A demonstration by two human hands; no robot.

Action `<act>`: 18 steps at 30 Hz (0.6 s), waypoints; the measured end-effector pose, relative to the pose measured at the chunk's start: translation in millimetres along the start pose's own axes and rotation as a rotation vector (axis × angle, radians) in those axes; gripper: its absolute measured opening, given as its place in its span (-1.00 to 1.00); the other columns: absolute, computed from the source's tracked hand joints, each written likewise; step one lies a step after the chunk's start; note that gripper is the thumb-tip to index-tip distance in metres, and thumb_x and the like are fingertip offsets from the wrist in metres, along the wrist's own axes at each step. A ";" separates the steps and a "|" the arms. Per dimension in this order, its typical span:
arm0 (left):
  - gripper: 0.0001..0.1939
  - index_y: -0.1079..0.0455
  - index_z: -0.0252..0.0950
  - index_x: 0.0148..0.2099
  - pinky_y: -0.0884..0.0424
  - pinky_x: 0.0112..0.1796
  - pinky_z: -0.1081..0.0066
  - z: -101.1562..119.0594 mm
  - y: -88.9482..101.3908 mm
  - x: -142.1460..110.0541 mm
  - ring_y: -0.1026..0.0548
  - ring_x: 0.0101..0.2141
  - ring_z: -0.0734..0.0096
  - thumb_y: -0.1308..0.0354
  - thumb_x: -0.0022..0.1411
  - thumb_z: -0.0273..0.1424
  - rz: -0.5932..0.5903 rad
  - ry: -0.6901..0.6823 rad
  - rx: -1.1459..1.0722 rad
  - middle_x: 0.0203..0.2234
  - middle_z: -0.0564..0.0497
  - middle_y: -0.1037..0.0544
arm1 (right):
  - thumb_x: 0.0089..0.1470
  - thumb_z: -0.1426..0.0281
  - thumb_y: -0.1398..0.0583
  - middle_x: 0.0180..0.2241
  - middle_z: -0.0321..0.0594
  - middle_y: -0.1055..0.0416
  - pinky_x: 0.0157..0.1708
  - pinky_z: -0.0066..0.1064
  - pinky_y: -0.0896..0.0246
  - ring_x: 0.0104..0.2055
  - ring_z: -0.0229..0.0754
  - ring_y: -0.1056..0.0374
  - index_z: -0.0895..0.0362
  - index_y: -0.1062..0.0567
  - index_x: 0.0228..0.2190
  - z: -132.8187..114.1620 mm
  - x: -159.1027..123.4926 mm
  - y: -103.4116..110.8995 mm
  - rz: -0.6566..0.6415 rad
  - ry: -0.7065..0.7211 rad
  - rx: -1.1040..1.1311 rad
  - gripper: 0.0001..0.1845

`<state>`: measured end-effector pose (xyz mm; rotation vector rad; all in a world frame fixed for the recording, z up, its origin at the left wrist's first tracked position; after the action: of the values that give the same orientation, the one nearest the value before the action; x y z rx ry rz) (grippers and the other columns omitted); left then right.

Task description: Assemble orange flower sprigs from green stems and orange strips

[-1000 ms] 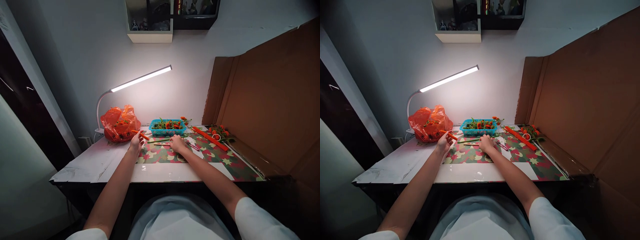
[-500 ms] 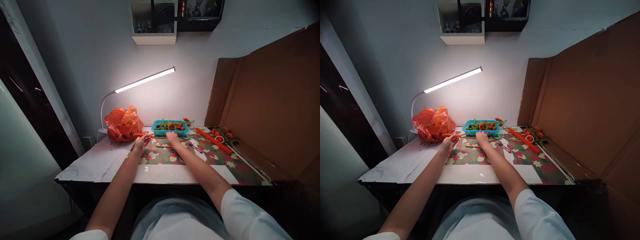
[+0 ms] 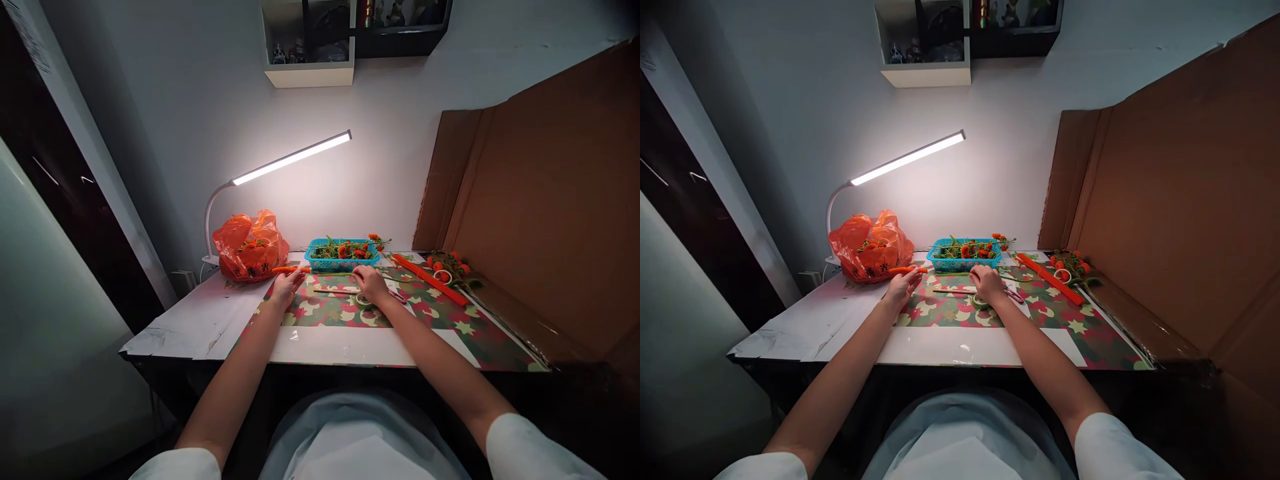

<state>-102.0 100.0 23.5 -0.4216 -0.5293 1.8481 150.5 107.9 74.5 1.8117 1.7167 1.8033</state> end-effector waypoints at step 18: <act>-0.83 -0.44 -0.38 -0.28 -0.45 -0.33 0.57 -13.6 -13.1 0.4 -0.52 -0.48 0.55 -0.32 0.03 -0.59 -0.187 0.045 0.067 -0.50 -0.01 -0.57 | 0.17 0.39 -0.05 -0.36 -0.20 -0.47 -0.26 -0.39 -0.09 -0.28 -0.16 -0.32 0.10 -0.45 -0.39 -8.1 -17.6 -0.3 0.034 -0.025 0.117 -0.82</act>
<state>-84.7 106.2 19.2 -0.3553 -0.4596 1.6676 149.8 90.9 65.3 1.9105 1.8293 1.7179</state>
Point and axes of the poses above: each hand's wrist, its own x-axis towards the middle knuckle, its own y-axis out of the back of the hand, z = x × y, the point moved 10 cm from there along x, towards the middle knuckle
